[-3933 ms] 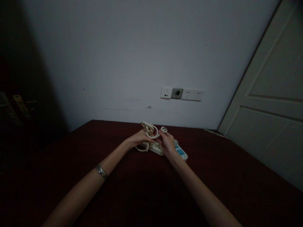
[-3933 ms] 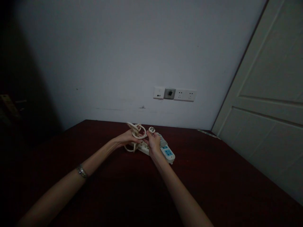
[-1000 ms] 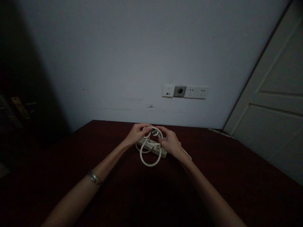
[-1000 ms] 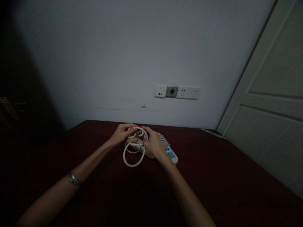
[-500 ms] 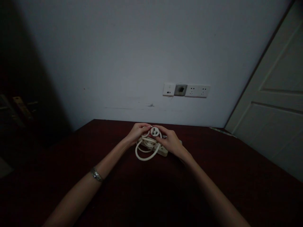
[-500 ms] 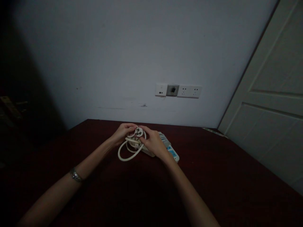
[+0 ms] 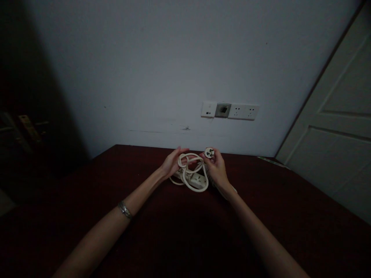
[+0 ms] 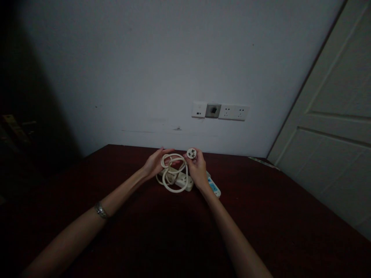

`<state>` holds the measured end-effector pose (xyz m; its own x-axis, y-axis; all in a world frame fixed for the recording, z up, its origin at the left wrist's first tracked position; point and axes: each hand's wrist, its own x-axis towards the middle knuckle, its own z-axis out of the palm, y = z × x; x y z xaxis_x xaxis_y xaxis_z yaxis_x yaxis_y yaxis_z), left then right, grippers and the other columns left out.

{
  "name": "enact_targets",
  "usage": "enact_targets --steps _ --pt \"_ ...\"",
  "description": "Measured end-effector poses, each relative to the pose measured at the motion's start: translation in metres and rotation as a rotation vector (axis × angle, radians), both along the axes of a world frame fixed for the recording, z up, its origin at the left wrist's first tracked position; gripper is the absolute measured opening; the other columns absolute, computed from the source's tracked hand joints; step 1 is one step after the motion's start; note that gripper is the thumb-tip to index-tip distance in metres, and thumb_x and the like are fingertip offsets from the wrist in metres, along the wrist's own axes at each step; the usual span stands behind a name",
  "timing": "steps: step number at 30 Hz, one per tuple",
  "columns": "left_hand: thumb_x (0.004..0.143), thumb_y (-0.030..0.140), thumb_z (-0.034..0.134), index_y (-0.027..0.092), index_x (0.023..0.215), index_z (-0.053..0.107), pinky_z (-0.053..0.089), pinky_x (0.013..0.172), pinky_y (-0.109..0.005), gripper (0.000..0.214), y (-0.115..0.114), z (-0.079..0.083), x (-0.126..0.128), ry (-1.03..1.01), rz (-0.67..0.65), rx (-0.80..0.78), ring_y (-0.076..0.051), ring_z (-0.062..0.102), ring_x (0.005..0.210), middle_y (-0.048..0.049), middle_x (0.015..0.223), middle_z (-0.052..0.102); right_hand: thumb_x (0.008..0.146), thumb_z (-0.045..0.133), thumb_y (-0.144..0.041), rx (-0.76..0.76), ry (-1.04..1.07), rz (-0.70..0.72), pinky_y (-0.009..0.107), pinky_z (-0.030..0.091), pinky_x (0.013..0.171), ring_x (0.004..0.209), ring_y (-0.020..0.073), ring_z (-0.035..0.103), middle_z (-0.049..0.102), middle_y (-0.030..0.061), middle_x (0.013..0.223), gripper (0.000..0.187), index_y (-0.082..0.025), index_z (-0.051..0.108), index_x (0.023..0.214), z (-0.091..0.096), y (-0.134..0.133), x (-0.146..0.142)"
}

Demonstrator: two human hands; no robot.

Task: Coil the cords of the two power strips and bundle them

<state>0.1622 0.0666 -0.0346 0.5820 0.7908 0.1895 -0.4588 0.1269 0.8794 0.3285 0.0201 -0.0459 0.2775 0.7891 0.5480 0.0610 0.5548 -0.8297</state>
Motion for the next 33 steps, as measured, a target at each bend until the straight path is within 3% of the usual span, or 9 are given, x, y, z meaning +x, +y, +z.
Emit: enact_targets --steps 6,9,12,15,17,21,24,27,33 --pt "0.066 0.025 0.052 0.010 0.098 0.061 0.042 0.087 -0.032 0.037 0.004 -0.012 -0.003 -0.137 0.106 0.069 -0.022 0.060 0.096 -0.0118 0.098 0.066 0.069 0.064 -0.038 -0.007 0.110 -0.168 0.030 0.049 0.073 0.079 0.0153 0.061 0.061 0.0038 0.091 0.042 -0.019 0.045 0.101 -0.003 0.005 -0.001" --pt "0.056 0.021 0.055 0.013 0.094 0.062 0.041 0.090 -0.037 0.039 0.002 -0.013 -0.007 -0.020 -0.021 0.162 -0.024 0.057 0.101 -0.0117 0.106 0.064 0.068 0.063 -0.040 -0.023 0.186 -0.175 0.028 0.051 0.065 0.070 0.0142 0.060 0.059 0.0014 0.083 0.043 -0.019 0.042 0.100 -0.005 0.007 0.002" --pt "0.052 0.018 0.066 0.017 0.106 0.059 0.039 0.093 -0.038 0.055 -0.006 -0.010 -0.005 0.234 -0.135 0.312 -0.025 0.052 0.110 -0.0104 0.114 0.060 0.069 0.063 -0.043 -0.040 0.209 -0.187 0.027 0.051 0.057 0.061 0.0131 0.059 0.057 -0.0007 0.076 0.043 -0.019 0.040 0.097 -0.007 0.007 0.003" --pt "0.048 0.019 0.076 0.018 0.110 0.057 0.038 0.095 -0.037 0.065 -0.018 -0.011 0.009 0.413 0.010 0.464 -0.025 0.051 0.112 -0.0094 0.113 0.061 0.070 0.061 -0.044 -0.035 0.168 -0.239 0.028 0.051 0.059 0.061 0.0136 0.059 0.058 0.0004 0.078 0.043 -0.020 0.039 0.099 -0.009 0.006 0.000" --pt "0.052 0.021 0.077 0.017 0.103 0.060 0.040 0.093 -0.036 0.054 -0.023 -0.015 0.022 0.400 0.150 0.491 -0.024 0.054 0.107 -0.0093 0.108 0.063 0.072 0.060 -0.043 -0.026 0.135 -0.265 0.028 0.051 0.060 0.064 0.0139 0.060 0.058 0.0019 0.082 0.043 -0.020 0.038 0.101 -0.009 0.003 -0.005" --pt "0.057 0.022 0.074 0.014 0.083 0.061 0.048 0.077 -0.032 0.030 -0.021 -0.024 0.040 0.253 0.527 0.341 -0.020 0.062 0.083 -0.0068 0.085 0.068 0.072 0.060 -0.042 0.018 0.050 -0.303 0.025 0.050 0.066 0.073 0.0136 0.059 0.058 0.0038 0.087 0.043 -0.019 0.040 0.103 -0.007 -0.003 -0.016" --pt "0.052 0.019 0.075 0.014 0.071 0.059 0.048 0.067 -0.028 0.025 -0.017 -0.026 0.041 0.213 0.662 0.299 -0.017 0.061 0.070 -0.0029 0.070 0.065 0.074 0.058 -0.043 0.019 0.071 -0.266 0.024 0.050 0.065 0.074 0.0130 0.059 0.058 0.0033 0.086 0.037 -0.019 0.042 0.097 -0.003 -0.004 -0.020" --pt "0.056 0.024 0.073 0.014 0.069 0.059 0.046 0.058 -0.025 0.021 -0.016 -0.026 0.037 0.209 0.619 0.342 -0.014 0.059 0.060 -0.0012 0.063 0.063 0.071 0.059 -0.047 -0.069 0.175 -0.137 0.023 0.050 0.055 0.063 0.0125 0.059 0.060 0.0005 0.077 0.036 -0.020 0.043 0.091 0.000 -0.001 -0.019" --pt "0.072 0.042 0.061 0.014 0.059 0.052 0.035 0.040 -0.021 0.032 -0.023 -0.030 0.033 0.244 0.340 0.377 -0.007 0.042 0.035 0.0049 0.039 0.044 0.061 0.068 -0.039 -0.197 0.398 -0.027 0.022 0.048 0.046 0.056 0.0120 0.059 0.062 -0.0031 0.067 0.038 -0.021 0.047 0.086 0.003 0.013 -0.015"
